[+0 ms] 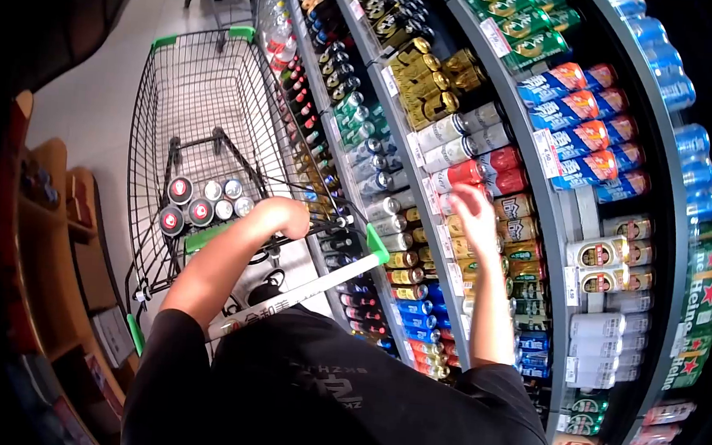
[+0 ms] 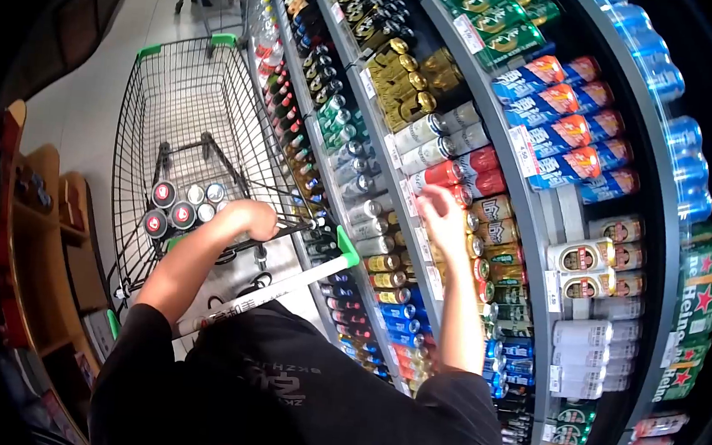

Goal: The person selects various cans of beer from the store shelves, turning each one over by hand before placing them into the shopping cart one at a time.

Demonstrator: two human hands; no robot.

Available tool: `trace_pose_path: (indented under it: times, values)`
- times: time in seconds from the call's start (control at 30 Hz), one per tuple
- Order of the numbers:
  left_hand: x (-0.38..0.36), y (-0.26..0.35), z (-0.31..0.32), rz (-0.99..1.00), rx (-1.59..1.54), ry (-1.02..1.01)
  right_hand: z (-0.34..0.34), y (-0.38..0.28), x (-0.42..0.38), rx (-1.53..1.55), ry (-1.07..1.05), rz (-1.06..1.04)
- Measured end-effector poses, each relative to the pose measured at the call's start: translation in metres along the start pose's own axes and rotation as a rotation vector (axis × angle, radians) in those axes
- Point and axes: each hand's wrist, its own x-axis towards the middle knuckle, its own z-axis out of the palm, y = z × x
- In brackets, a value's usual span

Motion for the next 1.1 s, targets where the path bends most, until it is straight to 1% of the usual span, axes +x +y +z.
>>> trace_pose_path:
  times: [0.03, 0.07, 0.1, 0.17, 0.2, 0.23, 0.27, 0.3, 0.33, 0.37, 0.4, 0.43, 0.47, 0.53, 0.57, 0.63, 0.67, 0.77, 0.8, 0.9, 0.93, 0.97, 1.1]
  values:
    - [-0.008, 0.006, 0.002, -0.04, 0.057, 0.026, -0.02, -0.005, 0.009, -0.025, 0.025, -0.092]
    - [-0.009, 0.004, 0.002, -0.071, -0.004, 0.097, -0.028, -0.047, 0.011, 0.007, 0.079, -0.064]
    - [-0.016, 0.006, -0.001, -0.082, -0.086, 0.156, -0.045, -0.035, 0.037, -0.091, 0.151, -0.267]
    - [-0.022, 0.015, -0.009, -0.066, -0.092, 0.06, -0.068, -0.066, 0.073, -0.095, 0.27, -0.29]
    - [-0.021, 0.016, 0.001, -0.085, -0.068, 0.13, -0.081, -0.081, 0.099, -0.199, 0.342, -0.452]
    - [-0.016, 0.013, 0.014, -0.104, -0.042, 0.2, -0.092, -0.105, 0.115, -0.293, 0.384, -0.52]
    - [-0.016, 0.019, 0.021, -0.141, -0.136, 0.28, -0.099, -0.135, 0.123, -0.429, 0.438, -0.612]
    - [-0.013, 0.021, 0.025, -0.173, -0.231, 0.358, -0.114, -0.139, 0.157, -0.486, 0.484, -0.794]
    - [0.0, 0.009, 0.032, -0.133, -0.211, 0.437, -0.123, -0.154, 0.176, -0.609, 0.537, -0.849]
    - [0.006, 0.003, 0.032, -0.139, -0.156, 0.446, -0.128, -0.174, 0.188, -0.643, 0.502, -0.808]
    - [0.013, -0.006, 0.033, -0.124, -0.185, 0.428, -0.141, -0.176, 0.217, -0.752, 0.526, -0.882]
    - [0.018, -0.011, 0.033, -0.108, -0.22, 0.413, -0.151, -0.183, 0.237, -0.876, 0.541, -0.893]
    - [0.012, -0.006, 0.026, -0.148, -0.236, 0.409, -0.154, -0.19, 0.25, -0.883, 0.523, -0.757]
    - [0.01, -0.009, 0.011, -0.134, -0.241, 0.354, -0.163, -0.199, 0.279, -1.125, 0.555, -0.593]
    - [0.01, -0.012, 0.004, -0.111, -0.241, 0.306, -0.166, -0.202, 0.292, -1.171, 0.496, -0.46]
    - [0.015, -0.03, 0.001, 0.014, -0.316, 0.33, -0.168, -0.21, 0.31, -1.26, 0.363, -0.185]
    - [0.018, -0.035, 0.001, 0.004, -0.331, 0.308, -0.171, -0.213, 0.317, -1.241, 0.298, -0.12]
    - [0.014, -0.031, -0.006, -0.023, -0.3, 0.318, -0.186, -0.196, 0.36, -1.289, 0.181, -0.236]
    - [0.016, -0.032, -0.009, -0.031, -0.284, 0.317, -0.186, -0.186, 0.363, -1.202, 0.271, -0.358]
    - [0.016, -0.031, -0.021, -0.066, -0.306, 0.302, -0.193, -0.178, 0.369, -1.199, 0.274, -0.346]
    - [0.014, -0.029, -0.025, -0.072, -0.304, 0.315, -0.19, -0.186, 0.359, -1.213, 0.218, -0.266]
    - [0.011, -0.023, -0.023, -0.085, -0.286, 0.336, -0.19, -0.18, 0.359, -1.181, 0.278, -0.299]
    - [0.016, -0.034, -0.027, -0.097, -0.286, 0.316, -0.187, -0.191, 0.343, -1.139, 0.283, -0.288]
